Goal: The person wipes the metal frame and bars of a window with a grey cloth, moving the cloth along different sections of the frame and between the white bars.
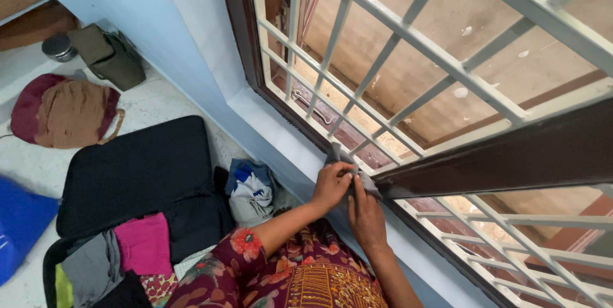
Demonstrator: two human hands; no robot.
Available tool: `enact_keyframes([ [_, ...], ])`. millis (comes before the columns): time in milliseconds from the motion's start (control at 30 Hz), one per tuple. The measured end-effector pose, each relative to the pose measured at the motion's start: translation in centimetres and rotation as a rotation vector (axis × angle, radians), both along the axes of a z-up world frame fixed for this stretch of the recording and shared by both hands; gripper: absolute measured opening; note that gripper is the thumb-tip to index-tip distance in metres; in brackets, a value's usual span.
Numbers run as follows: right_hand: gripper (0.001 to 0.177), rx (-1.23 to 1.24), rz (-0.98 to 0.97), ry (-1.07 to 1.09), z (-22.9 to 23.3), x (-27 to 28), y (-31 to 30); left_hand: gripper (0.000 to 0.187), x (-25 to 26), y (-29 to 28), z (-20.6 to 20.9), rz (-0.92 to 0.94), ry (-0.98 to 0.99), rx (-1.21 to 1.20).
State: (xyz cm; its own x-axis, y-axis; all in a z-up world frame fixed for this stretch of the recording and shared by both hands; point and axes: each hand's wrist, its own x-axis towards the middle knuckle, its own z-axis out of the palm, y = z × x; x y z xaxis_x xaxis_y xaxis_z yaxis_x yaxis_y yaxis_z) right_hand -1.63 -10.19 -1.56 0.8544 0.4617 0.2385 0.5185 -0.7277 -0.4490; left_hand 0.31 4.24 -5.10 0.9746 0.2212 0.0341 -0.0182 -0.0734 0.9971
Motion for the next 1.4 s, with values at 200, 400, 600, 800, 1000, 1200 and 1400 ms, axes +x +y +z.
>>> enact_keyframes([
  [200, 0.063, -0.123, 0.146, -0.103, -0.3, 2.0, 3.3, 0.028, -1.1, 3.8, 1.4, 0.334, -0.224, 0.247],
  [400, 0.062, -0.42, 0.16, -0.287, -0.2, 4.1, 7.7, 0.034, 2.6, 7.2, -1.0, 0.108, -0.244, 0.665],
  [600, 0.051, -0.427, 0.095, -0.305, 0.8, 5.3, 10.7, 0.04, 3.8, 12.3, -2.6, -0.029, -0.37, 0.893],
  [800, 0.052, -0.384, 0.061, -0.471, -0.9, 4.7, 12.3, 0.044, 3.5, 15.0, -3.2, -0.034, -0.428, 0.875],
  [1000, 0.048, -0.354, 0.113, -0.496, -2.3, 6.2, 15.7, 0.051, 4.3, 17.5, -1.8, 0.022, -0.138, 0.817],
  [1200, 0.053, -0.36, 0.144, -0.293, -1.1, 8.1, 17.6, 0.052, 4.7, 20.0, -1.9, 0.027, -0.238, 0.878],
  [1400, 0.058, -0.445, 0.247, -0.519, -1.2, 10.3, 21.6, 0.056, 6.8, 22.6, -1.4, 0.143, 0.03, 0.876],
])
